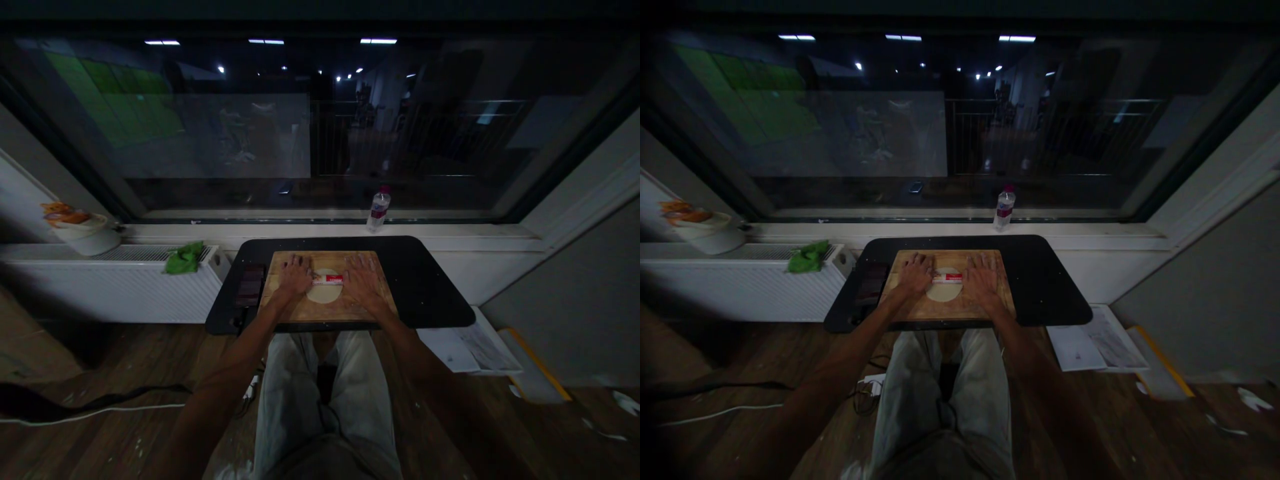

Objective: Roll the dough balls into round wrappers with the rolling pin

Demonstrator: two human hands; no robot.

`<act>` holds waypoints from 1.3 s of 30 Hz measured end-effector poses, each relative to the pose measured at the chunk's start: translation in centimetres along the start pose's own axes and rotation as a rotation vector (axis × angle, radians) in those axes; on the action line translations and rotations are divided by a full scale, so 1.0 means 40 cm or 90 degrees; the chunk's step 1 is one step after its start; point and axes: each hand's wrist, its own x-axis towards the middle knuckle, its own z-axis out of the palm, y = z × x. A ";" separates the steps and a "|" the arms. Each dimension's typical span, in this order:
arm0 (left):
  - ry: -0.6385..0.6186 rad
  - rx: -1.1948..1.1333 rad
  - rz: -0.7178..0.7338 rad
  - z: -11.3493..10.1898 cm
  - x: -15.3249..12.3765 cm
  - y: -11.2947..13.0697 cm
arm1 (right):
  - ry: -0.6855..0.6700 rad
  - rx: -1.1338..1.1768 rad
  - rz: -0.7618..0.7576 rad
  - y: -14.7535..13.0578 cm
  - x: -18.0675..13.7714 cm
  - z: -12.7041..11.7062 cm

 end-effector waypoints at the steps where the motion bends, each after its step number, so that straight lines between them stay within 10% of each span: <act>1: 0.002 0.001 0.005 0.000 -0.006 0.000 | 0.002 0.003 0.001 -0.002 -0.006 0.000; 39: 0.072 -0.057 0.087 0.029 -0.199 -0.013 | 0.139 0.071 -0.007 -0.044 -0.234 0.031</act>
